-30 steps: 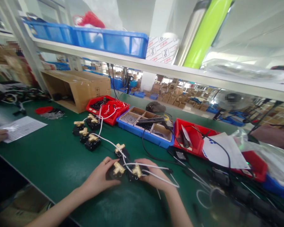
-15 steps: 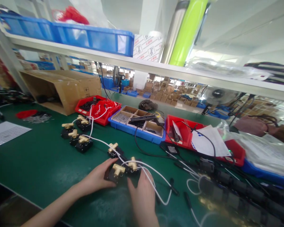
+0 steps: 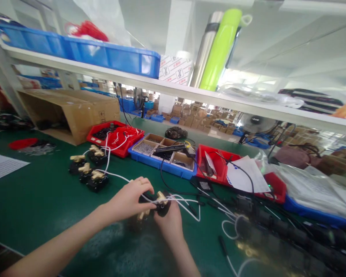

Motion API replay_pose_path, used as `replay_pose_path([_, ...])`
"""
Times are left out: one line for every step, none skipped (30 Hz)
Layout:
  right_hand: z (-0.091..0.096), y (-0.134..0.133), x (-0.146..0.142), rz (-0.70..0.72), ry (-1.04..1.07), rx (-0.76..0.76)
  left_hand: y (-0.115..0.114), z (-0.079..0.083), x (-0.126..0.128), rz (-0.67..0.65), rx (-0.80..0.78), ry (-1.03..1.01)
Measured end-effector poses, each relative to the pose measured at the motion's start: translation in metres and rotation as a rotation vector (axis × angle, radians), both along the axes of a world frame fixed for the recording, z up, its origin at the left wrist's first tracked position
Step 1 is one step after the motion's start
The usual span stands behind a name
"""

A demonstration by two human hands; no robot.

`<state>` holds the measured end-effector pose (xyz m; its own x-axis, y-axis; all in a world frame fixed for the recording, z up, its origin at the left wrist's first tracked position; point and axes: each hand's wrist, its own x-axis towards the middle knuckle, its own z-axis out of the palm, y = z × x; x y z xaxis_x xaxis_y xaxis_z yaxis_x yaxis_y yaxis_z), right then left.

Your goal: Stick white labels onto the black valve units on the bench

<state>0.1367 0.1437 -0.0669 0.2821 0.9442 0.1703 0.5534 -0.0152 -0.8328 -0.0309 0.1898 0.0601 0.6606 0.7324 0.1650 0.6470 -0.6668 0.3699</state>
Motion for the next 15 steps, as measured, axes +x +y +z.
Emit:
replay_pose_path([0.003, -0.001, 0.004, 0.015, 0.011, -0.004, 0.000, -0.001, 0.013, -0.022, 0.002, 0.045])
replay_pose_path([0.007, -0.003, 0.008, 0.029, 0.020, -0.009, -0.001, -0.004, 0.025, -0.034, 0.004, 0.092])
replay_pose_path([0.009, -0.005, 0.013, 0.041, 0.027, -0.014, -0.002, -0.008, 0.036, -0.034, 0.006, 0.135])
replay_pose_path([0.012, -0.008, 0.017, 0.052, 0.032, -0.018, -0.003, -0.012, 0.045, -0.029, 0.006, 0.169])
replay_pose_path([0.013, -0.010, 0.021, 0.063, 0.035, -0.021, -0.003, -0.017, 0.051, -0.025, 0.006, 0.193])
replay_pose_path([0.014, -0.012, 0.025, 0.074, 0.039, -0.023, -0.002, -0.020, 0.054, -0.026, 0.007, 0.203])
replay_pose_path([0.014, -0.014, 0.028, 0.084, 0.043, -0.024, -0.001, -0.023, 0.055, -0.034, 0.006, 0.202])
replay_pose_path([0.013, -0.016, 0.031, 0.093, 0.046, -0.022, 0.001, -0.025, 0.054, -0.048, 0.003, 0.191])
replay_pose_path([0.011, -0.017, 0.032, 0.099, 0.049, -0.019, 0.004, -0.026, 0.052, -0.066, -0.005, 0.174])
replay_pose_path([0.010, -0.018, 0.033, 0.103, 0.051, -0.013, 0.007, -0.026, 0.049, -0.086, -0.018, 0.154])
replay_pose_path([0.008, -0.018, 0.032, 0.103, 0.051, -0.005, 0.011, -0.026, 0.046, -0.102, -0.035, 0.135])
replay_pose_path([0.007, -0.017, 0.031, 0.100, 0.050, 0.005, 0.014, -0.026, 0.044, -0.118, -0.053, 0.116])
replay_pose_path([0.005, -0.016, 0.030, 0.096, 0.047, 0.016, 0.017, -0.026, 0.041, -0.133, -0.071, 0.098])
replay_pose_path([0.005, -0.015, 0.028, 0.092, 0.044, 0.026, 0.020, -0.026, 0.039, -0.149, -0.087, 0.081])
replay_pose_path([0.005, -0.014, 0.027, 0.088, 0.042, 0.034, 0.022, -0.026, 0.038, -0.167, -0.101, 0.064])
